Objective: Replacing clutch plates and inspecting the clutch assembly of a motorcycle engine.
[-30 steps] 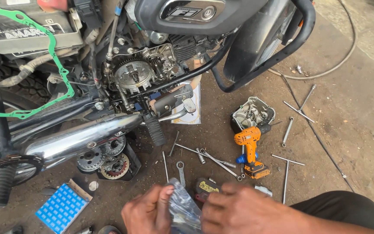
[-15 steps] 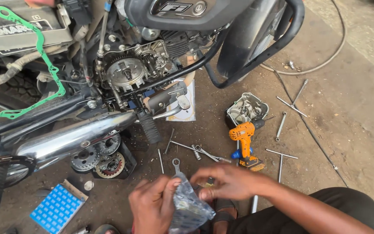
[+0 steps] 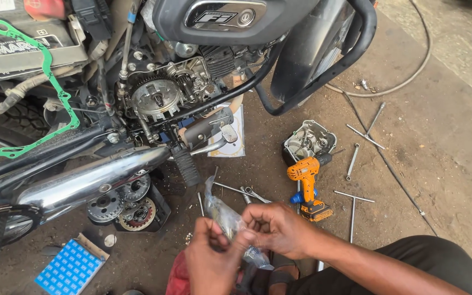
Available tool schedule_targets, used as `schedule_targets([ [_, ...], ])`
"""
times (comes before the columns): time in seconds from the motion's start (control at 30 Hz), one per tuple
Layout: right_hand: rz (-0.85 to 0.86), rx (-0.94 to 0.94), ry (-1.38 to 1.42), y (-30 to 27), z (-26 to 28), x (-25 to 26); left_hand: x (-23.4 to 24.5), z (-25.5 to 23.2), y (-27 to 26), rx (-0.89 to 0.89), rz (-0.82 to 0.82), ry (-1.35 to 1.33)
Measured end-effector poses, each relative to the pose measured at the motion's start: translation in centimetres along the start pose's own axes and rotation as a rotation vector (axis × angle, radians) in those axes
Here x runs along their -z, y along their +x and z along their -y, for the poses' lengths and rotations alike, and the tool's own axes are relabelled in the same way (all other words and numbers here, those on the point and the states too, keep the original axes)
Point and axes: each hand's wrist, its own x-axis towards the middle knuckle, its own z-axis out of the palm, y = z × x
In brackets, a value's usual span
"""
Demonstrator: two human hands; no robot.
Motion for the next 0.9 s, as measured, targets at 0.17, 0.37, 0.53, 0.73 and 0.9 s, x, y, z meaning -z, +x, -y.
schedule_targets([
  [0.17, 0.013, -0.035, 0.307, 0.0, 0.1, 0.0, -1.1, 0.6, -0.2, 0.047, 0.354, -0.692],
  [0.37, -0.087, -0.007, 0.280, -0.1, -0.8, 0.0, -1.9, 1.0, 0.0, 0.199, 0.440, -0.972],
  [0.53, -0.336, 0.429, -0.598, -0.1, 2.5, 0.1, 2.0, -5.5, 1.2, 0.481, 0.311, -0.232],
  [0.73, -0.497, 0.588, -0.863, 0.7, 4.7, 2.6, 1.9, -1.5, 2.0, 0.129, 0.148, -0.444],
  [0.9, -0.523, 0.517, -0.886, 0.4, 5.3, 3.6, 1.6, -1.1, 1.7, 0.111, 0.172, -0.623],
])
